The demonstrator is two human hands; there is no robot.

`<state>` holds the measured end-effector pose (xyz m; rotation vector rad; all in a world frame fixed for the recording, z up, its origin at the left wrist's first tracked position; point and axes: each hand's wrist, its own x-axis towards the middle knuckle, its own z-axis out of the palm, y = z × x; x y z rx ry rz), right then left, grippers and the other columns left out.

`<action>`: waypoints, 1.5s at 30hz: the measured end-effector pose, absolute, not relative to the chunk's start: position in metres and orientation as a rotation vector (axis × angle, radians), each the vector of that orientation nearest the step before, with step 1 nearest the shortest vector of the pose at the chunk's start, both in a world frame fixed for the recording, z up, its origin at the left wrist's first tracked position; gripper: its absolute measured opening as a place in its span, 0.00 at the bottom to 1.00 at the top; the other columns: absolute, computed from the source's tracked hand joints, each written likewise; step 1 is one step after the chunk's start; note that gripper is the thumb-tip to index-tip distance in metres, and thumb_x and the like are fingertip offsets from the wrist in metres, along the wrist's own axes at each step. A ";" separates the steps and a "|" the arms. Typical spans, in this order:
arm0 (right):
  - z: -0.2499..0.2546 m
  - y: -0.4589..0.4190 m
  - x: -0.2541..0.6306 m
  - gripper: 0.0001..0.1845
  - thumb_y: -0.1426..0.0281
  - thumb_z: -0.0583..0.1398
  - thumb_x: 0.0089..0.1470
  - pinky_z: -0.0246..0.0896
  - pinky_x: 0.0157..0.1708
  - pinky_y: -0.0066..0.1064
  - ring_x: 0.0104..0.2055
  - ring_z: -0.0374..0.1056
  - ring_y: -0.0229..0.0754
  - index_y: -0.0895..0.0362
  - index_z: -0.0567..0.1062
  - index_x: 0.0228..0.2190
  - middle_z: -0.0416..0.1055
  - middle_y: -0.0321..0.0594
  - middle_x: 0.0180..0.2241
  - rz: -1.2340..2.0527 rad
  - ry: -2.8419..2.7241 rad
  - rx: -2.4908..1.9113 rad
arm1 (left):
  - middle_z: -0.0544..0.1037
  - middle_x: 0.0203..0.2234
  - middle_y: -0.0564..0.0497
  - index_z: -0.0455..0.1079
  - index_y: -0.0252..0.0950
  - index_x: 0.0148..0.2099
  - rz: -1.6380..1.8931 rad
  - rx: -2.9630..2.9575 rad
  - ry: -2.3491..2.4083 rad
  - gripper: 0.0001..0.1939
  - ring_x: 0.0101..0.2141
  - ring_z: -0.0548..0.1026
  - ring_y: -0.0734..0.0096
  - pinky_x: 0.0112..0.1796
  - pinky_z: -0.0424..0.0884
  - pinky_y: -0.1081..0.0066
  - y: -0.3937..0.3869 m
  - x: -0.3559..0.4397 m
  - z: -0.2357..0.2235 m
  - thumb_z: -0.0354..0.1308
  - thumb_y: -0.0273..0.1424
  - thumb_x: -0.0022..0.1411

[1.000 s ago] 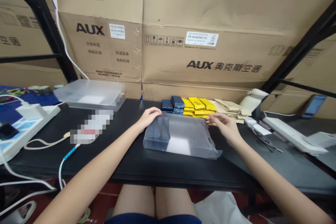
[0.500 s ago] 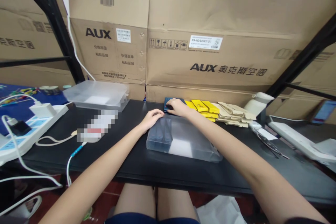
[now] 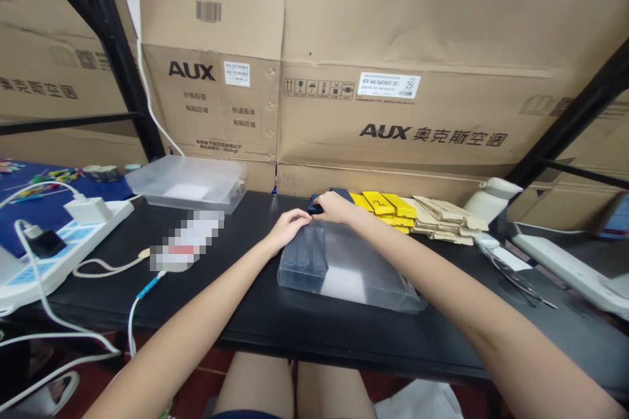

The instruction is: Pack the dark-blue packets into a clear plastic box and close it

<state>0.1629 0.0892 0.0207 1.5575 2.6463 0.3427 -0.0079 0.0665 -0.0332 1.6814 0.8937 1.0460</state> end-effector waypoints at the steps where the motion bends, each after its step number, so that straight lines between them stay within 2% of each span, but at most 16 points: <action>1: 0.020 0.090 0.162 0.19 0.60 0.60 0.53 0.62 0.35 0.31 0.39 0.74 0.51 0.62 0.79 0.39 0.78 0.52 0.37 0.351 2.644 1.554 | 0.79 0.32 0.51 0.73 0.35 0.31 1.045 1.683 0.896 0.06 0.39 0.74 0.65 0.46 0.66 0.67 0.066 -0.008 -0.033 0.55 0.30 0.54; 6: 0.020 0.094 0.156 0.21 0.60 0.61 0.52 0.62 0.37 0.31 0.42 0.74 0.52 0.61 0.76 0.43 0.77 0.52 0.40 0.404 2.644 1.515 | 0.79 0.32 0.50 0.73 0.35 0.31 1.052 1.686 0.893 0.06 0.40 0.74 0.65 0.46 0.66 0.68 0.068 -0.007 -0.034 0.55 0.30 0.54; 11: 0.023 0.094 0.147 0.21 0.60 0.62 0.51 0.63 0.39 0.32 0.43 0.74 0.52 0.61 0.76 0.43 0.77 0.53 0.40 0.448 2.619 1.458 | 0.79 0.31 0.50 0.73 0.35 0.30 1.061 1.694 0.879 0.06 0.39 0.74 0.64 0.47 0.66 0.67 0.072 -0.007 -0.037 0.56 0.30 0.53; 19: 0.023 0.101 0.137 0.18 0.67 0.64 0.50 0.64 0.37 0.33 0.42 0.74 0.54 0.62 0.76 0.42 0.77 0.55 0.38 0.513 2.559 1.338 | 0.79 0.31 0.50 0.73 0.35 0.30 1.060 1.683 0.880 0.06 0.39 0.75 0.63 0.48 0.66 0.65 0.073 -0.008 -0.038 0.56 0.30 0.53; 22: 0.025 0.100 0.134 0.15 0.67 0.63 0.51 0.64 0.38 0.33 0.42 0.74 0.54 0.62 0.76 0.41 0.77 0.55 0.37 0.521 2.552 1.285 | 0.79 0.31 0.50 0.73 0.35 0.30 1.057 1.673 0.885 0.06 0.40 0.75 0.63 0.48 0.66 0.65 0.072 -0.008 -0.037 0.56 0.30 0.53; 27: 0.026 0.097 0.134 0.18 0.64 0.58 0.56 0.65 0.37 0.35 0.42 0.74 0.55 0.65 0.73 0.44 0.77 0.57 0.36 0.587 2.566 1.295 | 0.79 0.32 0.50 0.73 0.35 0.31 1.045 1.658 0.879 0.06 0.40 0.75 0.64 0.48 0.65 0.66 0.070 -0.008 -0.035 0.56 0.30 0.53; 30: 0.025 0.093 0.131 0.17 0.70 0.53 0.60 0.65 0.38 0.37 0.41 0.74 0.55 0.68 0.71 0.46 0.76 0.59 0.36 0.647 2.587 1.340 | 0.79 0.33 0.49 0.73 0.35 0.31 1.040 1.652 0.877 0.06 0.41 0.75 0.63 0.48 0.66 0.66 0.070 -0.007 -0.035 0.55 0.30 0.53; 32: 0.027 0.086 0.131 0.19 0.74 0.49 0.61 0.64 0.41 0.39 0.42 0.74 0.55 0.71 0.67 0.51 0.76 0.60 0.38 0.688 2.612 1.352 | 0.79 0.33 0.49 0.73 0.35 0.31 1.038 1.650 0.881 0.06 0.41 0.75 0.63 0.48 0.66 0.66 0.071 -0.007 -0.035 0.56 0.30 0.53; 35: 0.036 0.066 0.142 0.26 0.75 0.45 0.62 0.62 0.47 0.42 0.47 0.71 0.53 0.71 0.54 0.60 0.73 0.60 0.45 0.768 2.726 1.385 | 0.79 0.32 0.50 0.73 0.35 0.31 1.030 1.655 0.877 0.06 0.40 0.75 0.64 0.48 0.65 0.67 0.071 -0.008 -0.035 0.56 0.30 0.53; 39: 0.046 0.033 0.183 0.25 0.70 0.47 0.63 0.63 0.51 0.38 0.52 0.68 0.47 0.59 0.58 0.61 0.69 0.51 0.52 0.727 3.313 1.627 | 0.79 0.31 0.50 0.73 0.35 0.32 0.999 1.666 0.868 0.07 0.39 0.75 0.65 0.45 0.66 0.68 0.070 -0.009 -0.034 0.56 0.32 0.53; 41: 0.041 0.019 0.209 0.22 0.65 0.49 0.63 0.66 0.49 0.40 0.47 0.70 0.47 0.57 0.65 0.57 0.71 0.48 0.50 0.644 3.435 1.920 | 0.78 0.32 0.50 0.73 0.35 0.32 0.991 1.662 0.874 0.07 0.38 0.75 0.65 0.44 0.67 0.68 0.070 -0.009 -0.034 0.56 0.32 0.54; 43: 0.026 0.008 0.234 0.21 0.62 0.51 0.62 0.72 0.39 0.39 0.35 0.72 0.44 0.56 0.69 0.53 0.74 0.45 0.41 0.396 3.436 2.249 | 0.78 0.32 0.50 0.73 0.35 0.32 0.987 1.657 0.889 0.07 0.38 0.75 0.65 0.43 0.67 0.68 0.069 -0.009 -0.033 0.56 0.32 0.54; 45: 0.007 0.002 0.255 0.22 0.60 0.52 0.61 0.74 0.27 0.36 0.26 0.69 0.40 0.56 0.68 0.53 0.72 0.43 0.37 0.024 3.424 2.569 | 0.78 0.32 0.50 0.73 0.35 0.31 0.984 1.658 0.905 0.07 0.38 0.75 0.65 0.43 0.67 0.68 0.069 -0.008 -0.033 0.56 0.32 0.54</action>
